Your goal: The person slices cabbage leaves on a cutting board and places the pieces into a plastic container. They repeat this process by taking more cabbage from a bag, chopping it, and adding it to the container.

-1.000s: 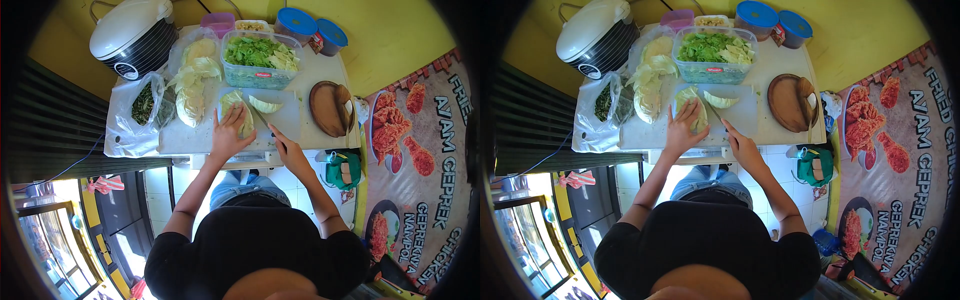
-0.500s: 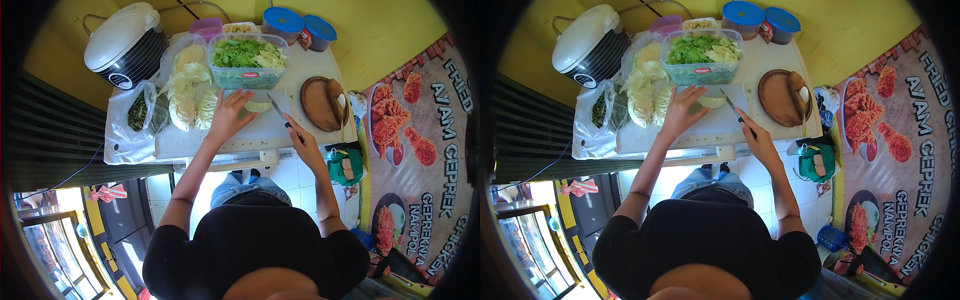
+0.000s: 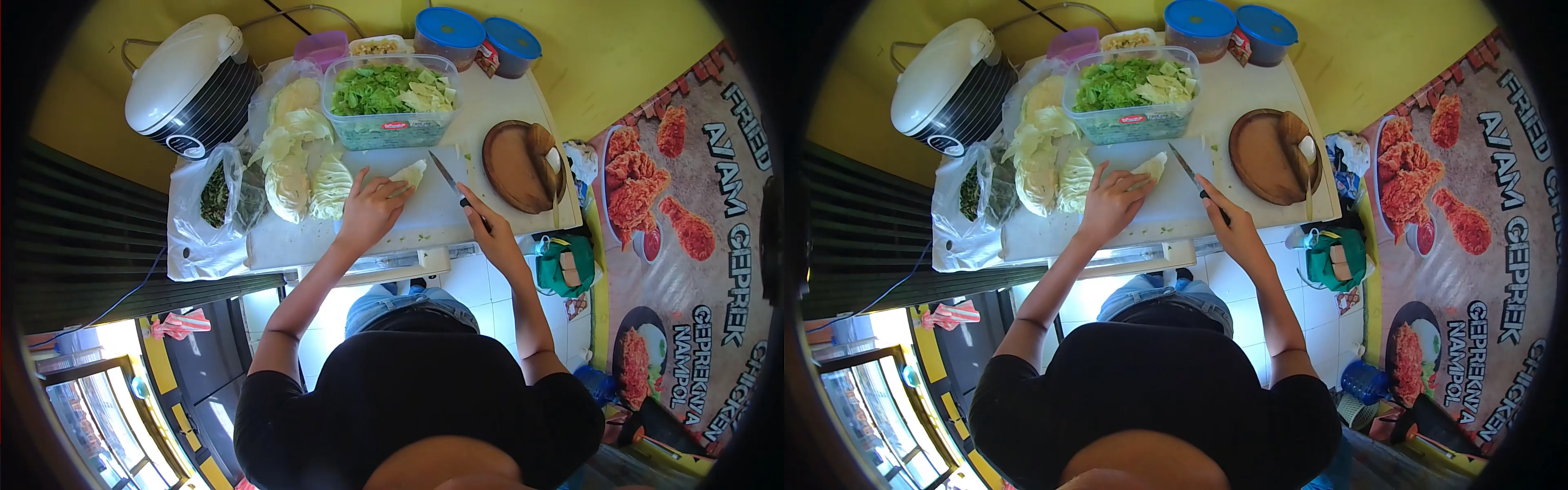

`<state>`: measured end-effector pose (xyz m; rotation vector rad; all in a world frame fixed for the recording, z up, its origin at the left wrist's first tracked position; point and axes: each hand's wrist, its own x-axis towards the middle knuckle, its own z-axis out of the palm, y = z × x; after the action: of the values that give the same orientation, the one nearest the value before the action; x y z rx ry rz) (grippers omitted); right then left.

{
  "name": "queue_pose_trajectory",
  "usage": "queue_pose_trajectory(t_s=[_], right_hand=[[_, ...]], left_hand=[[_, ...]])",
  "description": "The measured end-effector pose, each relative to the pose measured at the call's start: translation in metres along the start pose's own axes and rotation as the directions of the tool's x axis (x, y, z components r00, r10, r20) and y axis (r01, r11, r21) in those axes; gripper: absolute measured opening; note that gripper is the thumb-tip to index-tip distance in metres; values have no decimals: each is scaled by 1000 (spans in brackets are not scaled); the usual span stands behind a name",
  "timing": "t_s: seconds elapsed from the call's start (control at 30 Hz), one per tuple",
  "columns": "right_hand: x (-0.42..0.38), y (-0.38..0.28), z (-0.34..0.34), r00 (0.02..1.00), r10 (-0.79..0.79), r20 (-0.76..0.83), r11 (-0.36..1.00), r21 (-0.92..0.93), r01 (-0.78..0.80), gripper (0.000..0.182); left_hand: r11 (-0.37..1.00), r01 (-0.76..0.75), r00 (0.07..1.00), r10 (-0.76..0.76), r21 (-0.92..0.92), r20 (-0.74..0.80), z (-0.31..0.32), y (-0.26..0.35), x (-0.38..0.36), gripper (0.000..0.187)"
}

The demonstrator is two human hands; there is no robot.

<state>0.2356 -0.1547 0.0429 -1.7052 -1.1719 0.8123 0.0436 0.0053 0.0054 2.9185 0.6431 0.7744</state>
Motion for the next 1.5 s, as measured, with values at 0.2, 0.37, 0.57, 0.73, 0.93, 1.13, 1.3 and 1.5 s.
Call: queue_pose_trajectory(t_s=[0.2,0.37,0.57,0.73,0.93,1.13,1.3,1.5], right_hand=[[-2,-11,6,994,53,95,997,51,-58,41],[0,-15,10,993,55,104,997,54,-61,41],[1,-13,11,995,26,94,997,73,-32,41],[-3,-12,9,998,55,28,993,106,-57,40],[-7,3,8,1000,20,-13,997,69,-19,42],[-12,-6,13,994,105,24,985,134,-107,40],[-14,-4,16,991,130,23,982,133,-132,40],[-14,-1,18,990,137,18,983,120,-138,40]], left_hand=[[993,70,997,-71,-95,-4,-6,11,-8,26],[990,105,994,-107,-97,-22,-5,13,-8,27],[973,176,983,-182,-147,-30,-3,6,4,20],[965,164,986,-165,-204,11,-27,4,16,17],[398,430,894,-310,-810,323,-16,-3,20,16],[963,140,968,-182,-230,-173,-9,-2,18,16],[943,6,994,-41,-332,-99,-11,4,4,20],[991,38,999,-39,-128,-8,1,8,-14,28]])
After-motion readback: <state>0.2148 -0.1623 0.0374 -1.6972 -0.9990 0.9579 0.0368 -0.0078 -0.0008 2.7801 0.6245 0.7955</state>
